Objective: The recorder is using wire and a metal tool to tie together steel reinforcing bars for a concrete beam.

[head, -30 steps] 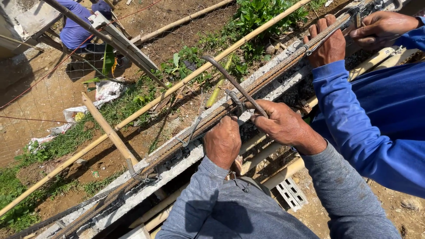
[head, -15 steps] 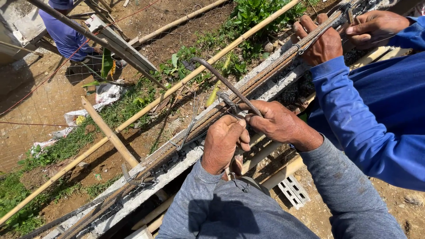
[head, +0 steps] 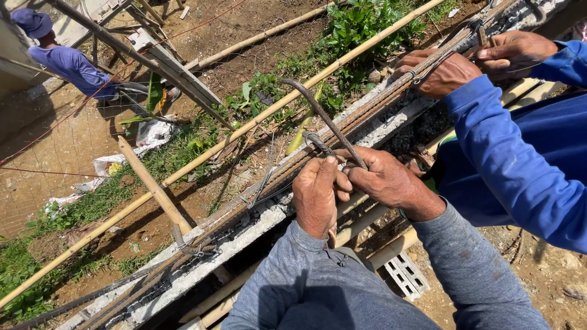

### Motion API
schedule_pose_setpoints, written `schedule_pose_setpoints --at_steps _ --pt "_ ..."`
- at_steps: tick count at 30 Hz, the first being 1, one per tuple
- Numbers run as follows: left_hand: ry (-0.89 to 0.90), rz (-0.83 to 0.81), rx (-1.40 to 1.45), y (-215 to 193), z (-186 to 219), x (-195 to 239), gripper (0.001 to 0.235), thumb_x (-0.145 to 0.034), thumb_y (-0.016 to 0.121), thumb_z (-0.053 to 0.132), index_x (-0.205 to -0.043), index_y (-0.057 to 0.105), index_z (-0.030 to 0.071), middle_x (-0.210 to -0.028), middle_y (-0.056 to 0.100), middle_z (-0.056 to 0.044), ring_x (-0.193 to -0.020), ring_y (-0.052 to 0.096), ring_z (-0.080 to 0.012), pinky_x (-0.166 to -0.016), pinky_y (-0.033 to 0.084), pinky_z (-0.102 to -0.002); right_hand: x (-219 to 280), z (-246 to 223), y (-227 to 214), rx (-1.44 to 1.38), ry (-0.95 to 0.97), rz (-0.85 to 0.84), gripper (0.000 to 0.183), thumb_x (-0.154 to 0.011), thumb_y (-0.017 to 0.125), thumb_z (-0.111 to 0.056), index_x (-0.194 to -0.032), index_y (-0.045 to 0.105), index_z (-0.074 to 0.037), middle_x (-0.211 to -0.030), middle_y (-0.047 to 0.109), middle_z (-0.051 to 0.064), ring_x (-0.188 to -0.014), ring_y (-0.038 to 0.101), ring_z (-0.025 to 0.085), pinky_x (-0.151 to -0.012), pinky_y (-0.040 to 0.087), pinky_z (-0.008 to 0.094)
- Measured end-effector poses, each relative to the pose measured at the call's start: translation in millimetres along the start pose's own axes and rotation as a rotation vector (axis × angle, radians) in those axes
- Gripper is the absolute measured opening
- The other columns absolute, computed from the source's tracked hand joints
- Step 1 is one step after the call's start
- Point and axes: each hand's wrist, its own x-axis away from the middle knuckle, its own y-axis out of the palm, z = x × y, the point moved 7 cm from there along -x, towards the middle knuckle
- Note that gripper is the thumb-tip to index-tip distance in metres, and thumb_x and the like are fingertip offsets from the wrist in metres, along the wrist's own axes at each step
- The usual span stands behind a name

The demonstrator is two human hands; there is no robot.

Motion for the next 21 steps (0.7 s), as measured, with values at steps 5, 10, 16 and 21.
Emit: schedule_pose_setpoints --at_steps 5,10,16,21 --pt "0.003 0.061 0.017 0.4 4.0 1.4 0.028 -0.104 0.061 0.022 -0.095 0.064 -0.004 -0.062 0.061 -0.01 -0.046 0.05 -0.0099 -0.043 0.042 -0.023 5.8 -20.6 4.7 0.059 -0.122 0.025 0.043 -0.091 0.054 -0.011 -0.132 0.063 0.001 -0.09 0.068 0.003 -0.079 0.063 0.01 -0.07 0.056 0.029" --pt "-0.018 -0.015 -0.025 -9.3 0.8 -1.5 0.029 -0.106 0.063 0.023 -0.091 0.061 -0.002 -0.067 0.063 -0.01 -0.049 0.052 -0.01 -0.045 0.042 -0.023 4.8 -9.2 1.4 0.095 0.012 0.085 0.039 -0.091 0.057 -0.012 -0.128 0.063 -0.001 -0.088 0.068 0.004 -0.079 0.064 0.011 -0.071 0.056 0.029" --pt "0.005 -0.066 -0.361 -11.5 8.5 3.6 0.027 -0.102 0.062 0.028 -0.094 0.062 0.002 -0.076 0.065 -0.006 -0.055 0.063 -0.0087 -0.049 0.052 -0.023 9.4 -24.2 4.4 -0.014 0.063 0.118 0.05 -0.091 0.06 -0.013 -0.14 0.054 -0.003 -0.087 0.064 0.001 -0.072 0.057 0.008 -0.062 0.05 0.027" --pt "-0.143 -0.059 -0.146 -16.0 -14.0 -1.9 0.021 -0.101 0.067 0.024 -0.097 0.066 0.003 -0.078 0.062 -0.003 -0.058 0.055 -0.0066 -0.05 0.045 -0.023 10.0 -36.6 5.3 -0.08 0.071 0.105 0.052 -0.09 0.061 -0.01 -0.14 0.052 -0.001 -0.086 0.063 0.0 -0.069 0.056 0.006 -0.059 0.049 0.024"
